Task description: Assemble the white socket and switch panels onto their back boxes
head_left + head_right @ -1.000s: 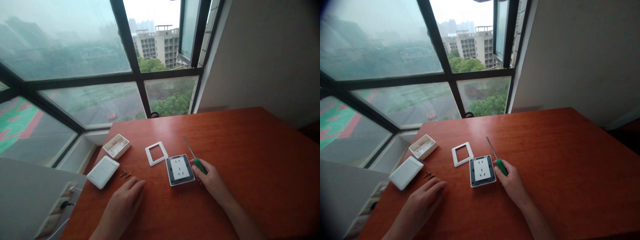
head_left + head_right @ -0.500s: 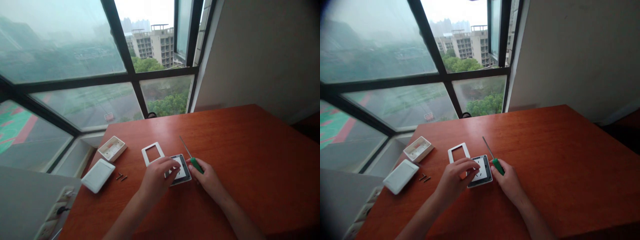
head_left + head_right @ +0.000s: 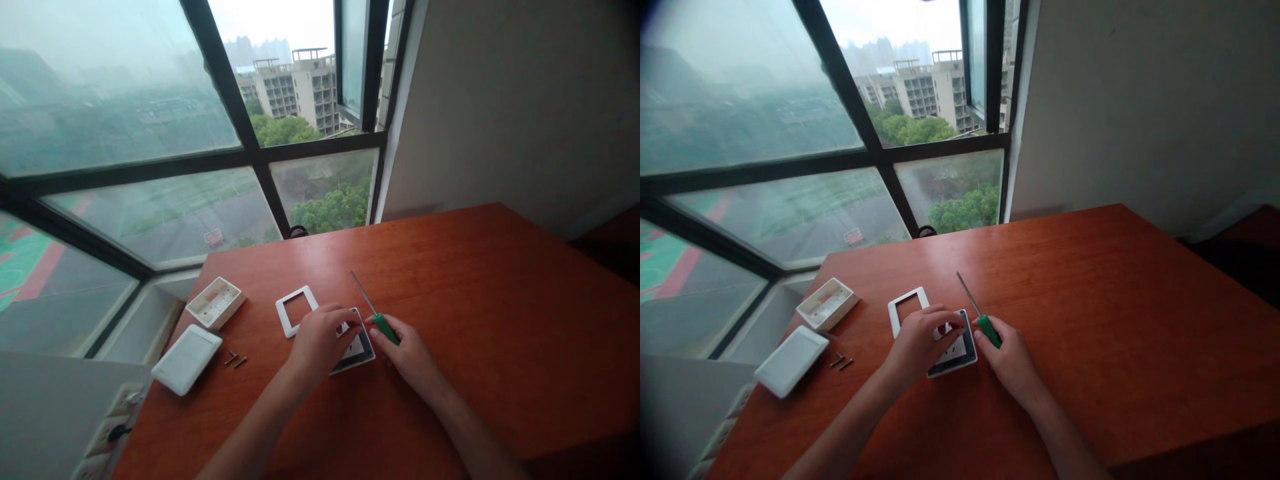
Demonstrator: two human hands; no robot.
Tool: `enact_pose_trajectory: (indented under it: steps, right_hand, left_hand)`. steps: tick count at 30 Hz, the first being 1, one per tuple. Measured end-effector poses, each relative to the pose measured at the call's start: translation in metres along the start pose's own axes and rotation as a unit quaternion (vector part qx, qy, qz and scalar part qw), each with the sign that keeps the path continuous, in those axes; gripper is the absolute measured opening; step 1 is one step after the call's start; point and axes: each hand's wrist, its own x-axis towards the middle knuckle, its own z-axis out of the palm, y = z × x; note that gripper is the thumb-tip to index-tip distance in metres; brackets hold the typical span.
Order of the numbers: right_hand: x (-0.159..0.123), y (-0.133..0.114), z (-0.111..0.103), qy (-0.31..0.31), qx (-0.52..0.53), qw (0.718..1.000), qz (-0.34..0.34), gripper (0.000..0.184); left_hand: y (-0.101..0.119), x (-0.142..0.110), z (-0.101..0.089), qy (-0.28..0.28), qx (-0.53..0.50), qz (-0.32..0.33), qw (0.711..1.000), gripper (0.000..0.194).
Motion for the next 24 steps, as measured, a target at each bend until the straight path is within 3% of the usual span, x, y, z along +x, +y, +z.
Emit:
enact_pose_trajectory:
  steps: [24]
  right_hand:
    - [0.0004,0.0033,0.0004,0.005,0.000,1.000,0.003,0.031]
  left_hand:
    - [0.0038,-0.0003,0.0027,-0.005,0.037,-0.009,0.999,0.006]
